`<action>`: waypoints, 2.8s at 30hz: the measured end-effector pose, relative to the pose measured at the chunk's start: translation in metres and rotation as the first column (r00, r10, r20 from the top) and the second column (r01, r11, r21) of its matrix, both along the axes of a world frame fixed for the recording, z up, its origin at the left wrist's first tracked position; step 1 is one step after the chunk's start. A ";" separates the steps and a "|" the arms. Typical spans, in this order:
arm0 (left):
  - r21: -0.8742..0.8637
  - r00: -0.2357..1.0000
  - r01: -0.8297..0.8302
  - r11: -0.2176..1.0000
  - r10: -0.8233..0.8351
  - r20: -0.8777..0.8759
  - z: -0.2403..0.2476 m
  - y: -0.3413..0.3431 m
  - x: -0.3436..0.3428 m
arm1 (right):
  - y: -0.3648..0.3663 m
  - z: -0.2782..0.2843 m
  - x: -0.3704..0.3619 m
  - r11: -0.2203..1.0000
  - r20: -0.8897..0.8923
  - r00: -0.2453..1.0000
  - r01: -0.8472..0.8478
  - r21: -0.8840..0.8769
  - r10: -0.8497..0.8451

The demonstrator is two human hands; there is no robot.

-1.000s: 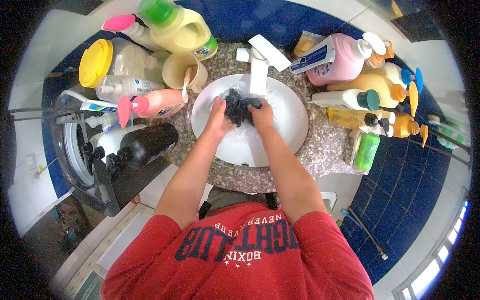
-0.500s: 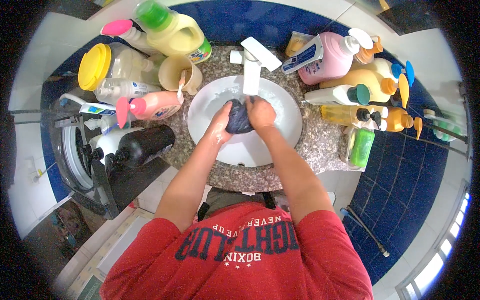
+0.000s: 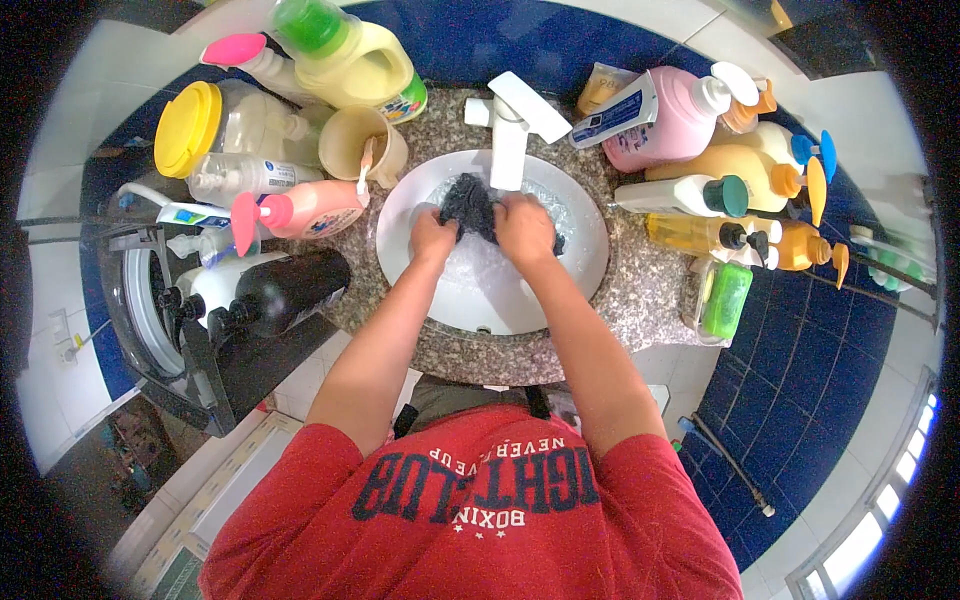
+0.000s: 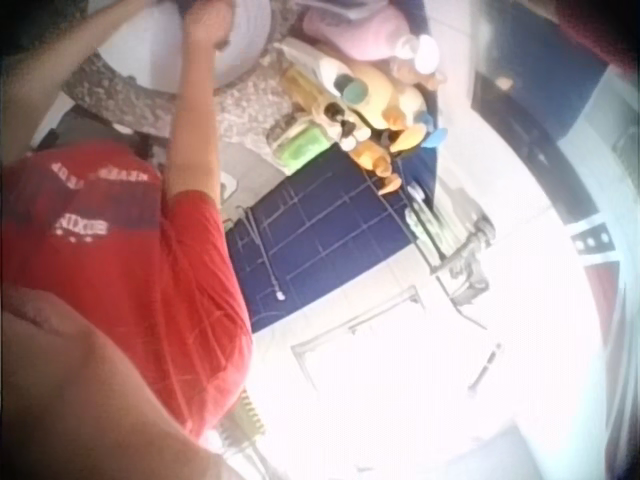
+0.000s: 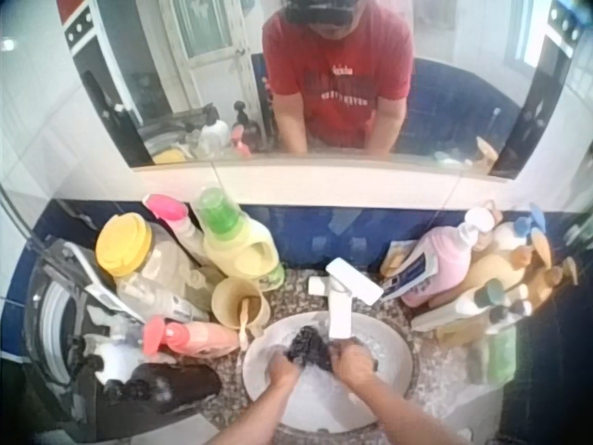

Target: The person washes a piece of clothing by hand in a sink, rubbing and rinsing the fabric under running water, then wringing it out.

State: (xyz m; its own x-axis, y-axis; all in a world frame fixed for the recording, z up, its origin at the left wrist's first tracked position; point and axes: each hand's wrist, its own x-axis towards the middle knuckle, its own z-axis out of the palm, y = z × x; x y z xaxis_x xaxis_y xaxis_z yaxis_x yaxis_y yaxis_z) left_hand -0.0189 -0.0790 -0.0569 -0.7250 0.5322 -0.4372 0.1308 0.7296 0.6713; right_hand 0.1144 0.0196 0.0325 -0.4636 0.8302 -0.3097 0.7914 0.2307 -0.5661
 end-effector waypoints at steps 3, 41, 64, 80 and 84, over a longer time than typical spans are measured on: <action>-0.030 0.955 -0.068 0.997 0.074 0.287 0.012 0.014 0.018 | 0.003 -0.040 -0.024 0.972 -0.006 0.998 0.057 -0.228 -0.060; -0.002 0.749 0.650 0.760 -0.642 -0.163 0.105 -0.052 0.035 | -0.006 0.037 0.101 0.519 -0.332 0.552 0.224 -0.825 -0.765; 0.538 0.990 -0.066 0.840 -0.014 0.143 0.152 0.002 0.019 | 0.013 0.166 0.132 0.792 -0.610 0.584 0.093 -0.604 -0.535; 0.594 0.991 0.042 0.803 0.044 -0.130 0.169 -0.009 0.014 | 0.049 0.057 0.098 0.959 -0.433 0.871 0.132 -0.250 -0.233; 0.307 0.993 -0.023 0.951 0.057 -0.101 0.076 -0.003 0.016 | 0.037 -0.005 0.066 0.992 -0.152 0.984 0.079 -0.101 -0.094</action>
State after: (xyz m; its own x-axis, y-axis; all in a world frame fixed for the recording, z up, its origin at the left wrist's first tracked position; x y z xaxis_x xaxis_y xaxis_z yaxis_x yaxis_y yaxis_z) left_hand -0.0030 -0.0824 0.0189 -0.7822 0.5973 -0.1772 0.1891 0.4987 0.8459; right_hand 0.1801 0.0570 0.0271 -0.4397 0.8401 -0.3177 0.7065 0.1051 -0.6998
